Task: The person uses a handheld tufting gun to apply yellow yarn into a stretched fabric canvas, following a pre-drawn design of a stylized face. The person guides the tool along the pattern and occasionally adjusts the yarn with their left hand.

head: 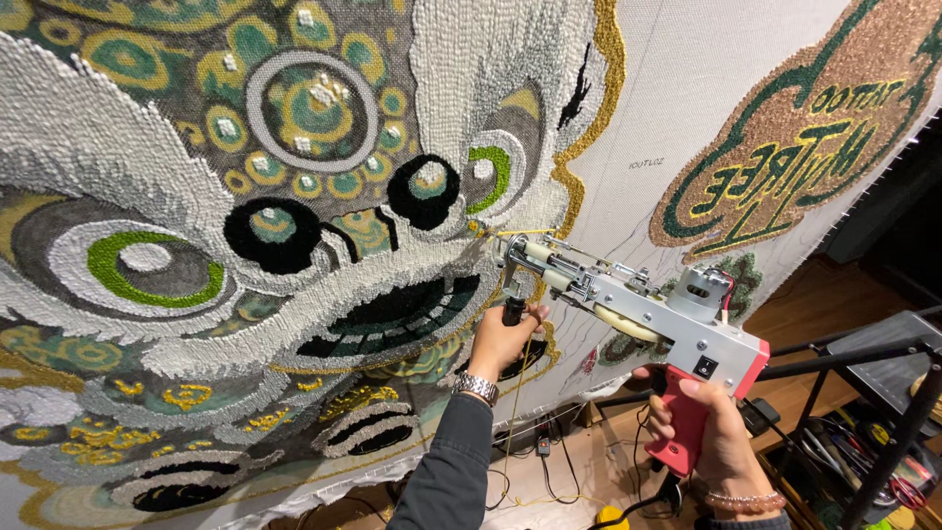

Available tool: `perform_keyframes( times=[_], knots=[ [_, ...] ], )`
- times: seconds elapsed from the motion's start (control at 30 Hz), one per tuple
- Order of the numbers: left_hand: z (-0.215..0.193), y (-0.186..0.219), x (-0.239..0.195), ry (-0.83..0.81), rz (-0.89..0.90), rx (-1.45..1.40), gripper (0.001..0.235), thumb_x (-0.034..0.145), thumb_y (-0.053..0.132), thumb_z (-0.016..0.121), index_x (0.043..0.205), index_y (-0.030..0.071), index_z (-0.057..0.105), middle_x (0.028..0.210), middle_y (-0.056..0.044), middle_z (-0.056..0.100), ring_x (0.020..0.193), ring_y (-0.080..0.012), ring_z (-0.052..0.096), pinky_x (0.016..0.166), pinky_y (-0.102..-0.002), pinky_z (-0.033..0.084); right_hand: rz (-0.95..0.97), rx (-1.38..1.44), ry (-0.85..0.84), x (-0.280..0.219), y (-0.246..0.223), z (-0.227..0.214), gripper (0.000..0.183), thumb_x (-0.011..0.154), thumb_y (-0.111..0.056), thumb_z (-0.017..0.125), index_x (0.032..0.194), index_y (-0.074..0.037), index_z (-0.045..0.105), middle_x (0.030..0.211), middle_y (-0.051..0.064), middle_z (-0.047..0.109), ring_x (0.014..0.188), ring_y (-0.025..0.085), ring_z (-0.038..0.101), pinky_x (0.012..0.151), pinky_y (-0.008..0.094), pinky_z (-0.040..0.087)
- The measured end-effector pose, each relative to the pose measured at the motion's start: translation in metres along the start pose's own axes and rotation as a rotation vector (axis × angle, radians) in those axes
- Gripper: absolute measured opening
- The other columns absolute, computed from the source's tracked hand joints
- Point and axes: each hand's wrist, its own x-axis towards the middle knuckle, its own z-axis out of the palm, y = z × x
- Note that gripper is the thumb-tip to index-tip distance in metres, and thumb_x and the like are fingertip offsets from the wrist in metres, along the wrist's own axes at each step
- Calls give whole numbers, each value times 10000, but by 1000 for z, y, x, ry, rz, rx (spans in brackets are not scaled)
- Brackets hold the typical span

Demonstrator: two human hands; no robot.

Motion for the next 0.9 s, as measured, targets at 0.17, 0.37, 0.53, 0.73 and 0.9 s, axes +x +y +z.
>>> perform_keyframes(
  times=[0.17, 0.37, 0.53, 0.73, 0.9],
  knots=[
    [0, -3, 0, -6, 42, -41, 420, 856, 441, 788, 993, 44, 757, 765, -2, 767, 582, -24, 651, 449, -247, 462, -2, -7, 16, 0, 0, 3, 596, 813, -363, 569, 1189, 93, 644, 642, 70, 513, 520, 168, 475, 486, 327, 427],
    [-3, -3, 3, 0, -3, 2, 422, 851, 453, 779, 990, 56, 748, 744, -4, 762, 508, -45, 595, 438, -249, 438, -4, -50, -7, 7, 0, 2, 624, 808, -379, 561, 1193, 103, 656, 627, 65, 511, 509, 166, 474, 495, 338, 437],
    [-4, -5, 9, 11, 25, 17, 417, 858, 432, 791, 971, 33, 754, 736, -8, 757, 451, -67, 519, 430, -252, 419, -34, -64, -32, 10, -2, 4, 627, 820, -378, 560, 1203, 110, 652, 633, 64, 523, 507, 162, 468, 515, 325, 430],
    [-8, -9, 15, -1, 23, -17, 407, 850, 414, 788, 989, 32, 759, 743, -14, 766, 441, -69, 547, 414, -253, 439, -12, -82, -21, 11, -4, 13, 636, 811, -387, 553, 1213, 95, 659, 627, 65, 522, 503, 166, 479, 507, 344, 459],
    [-11, -7, 20, 15, 13, 5, 425, 842, 423, 802, 1021, 42, 743, 744, -30, 764, 452, -71, 577, 407, -253, 434, -8, -105, -17, 16, -2, 19, 631, 815, -384, 558, 1217, 90, 667, 628, 61, 516, 502, 173, 488, 475, 356, 460]
  ],
)
